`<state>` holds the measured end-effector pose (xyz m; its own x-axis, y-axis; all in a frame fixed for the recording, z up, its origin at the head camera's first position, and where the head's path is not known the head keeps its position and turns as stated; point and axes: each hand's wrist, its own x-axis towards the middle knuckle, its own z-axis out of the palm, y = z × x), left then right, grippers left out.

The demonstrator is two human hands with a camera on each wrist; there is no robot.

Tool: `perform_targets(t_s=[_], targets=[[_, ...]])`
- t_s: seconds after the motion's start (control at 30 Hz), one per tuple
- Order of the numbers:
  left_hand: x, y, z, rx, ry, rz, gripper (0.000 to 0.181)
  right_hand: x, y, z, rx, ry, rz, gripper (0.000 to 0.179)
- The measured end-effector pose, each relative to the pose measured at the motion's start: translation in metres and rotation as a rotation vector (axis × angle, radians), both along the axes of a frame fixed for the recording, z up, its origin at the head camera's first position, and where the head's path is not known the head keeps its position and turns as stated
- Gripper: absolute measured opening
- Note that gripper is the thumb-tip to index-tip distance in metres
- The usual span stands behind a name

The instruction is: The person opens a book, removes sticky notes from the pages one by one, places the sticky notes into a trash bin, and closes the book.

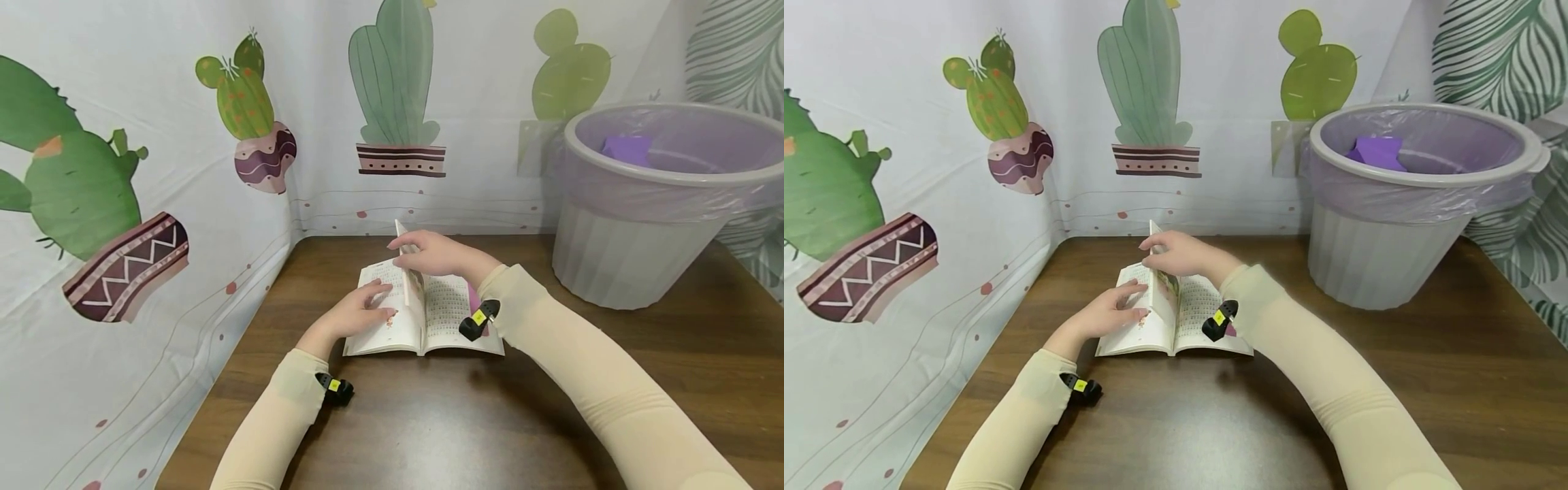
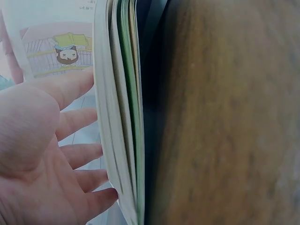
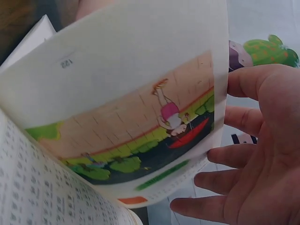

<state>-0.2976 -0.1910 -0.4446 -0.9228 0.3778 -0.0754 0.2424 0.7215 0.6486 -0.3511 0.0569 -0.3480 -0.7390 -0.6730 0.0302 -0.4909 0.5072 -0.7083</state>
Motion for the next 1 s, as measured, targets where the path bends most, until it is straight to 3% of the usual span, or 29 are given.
perform_targets(t_s=[0.33,0.4,0.5,0.57,0.67,0.87,1.0], targets=[[-0.002,0.0,-0.002,0.041,0.015,0.002,0.063,0.006,-0.017,-0.014,0.033,-0.076,0.039,0.056],[-0.004,-0.002,-0.003,0.081,0.012,-0.034,0.061,0.007,-0.02,-0.018,0.021,-0.07,0.053,0.058],[-0.007,-0.009,-0.003,0.139,0.015,-0.039,0.055,0.008,-0.027,-0.023,0.003,-0.056,0.074,0.059],[-0.008,-0.016,-0.002,0.174,-0.001,-0.018,0.051,0.008,-0.031,-0.027,0.004,-0.045,0.087,0.059],[-0.008,-0.024,-0.002,0.213,-0.047,0.066,0.048,0.009,-0.038,-0.031,0.028,-0.031,0.092,0.059],[-0.009,-0.026,-0.001,0.34,-0.158,0.183,0.06,0.013,-0.049,-0.036,0.111,0.01,0.084,0.063],[-0.01,-0.025,0.001,0.384,-0.167,0.194,0.065,0.014,-0.055,-0.038,0.157,0.048,0.085,0.065]])
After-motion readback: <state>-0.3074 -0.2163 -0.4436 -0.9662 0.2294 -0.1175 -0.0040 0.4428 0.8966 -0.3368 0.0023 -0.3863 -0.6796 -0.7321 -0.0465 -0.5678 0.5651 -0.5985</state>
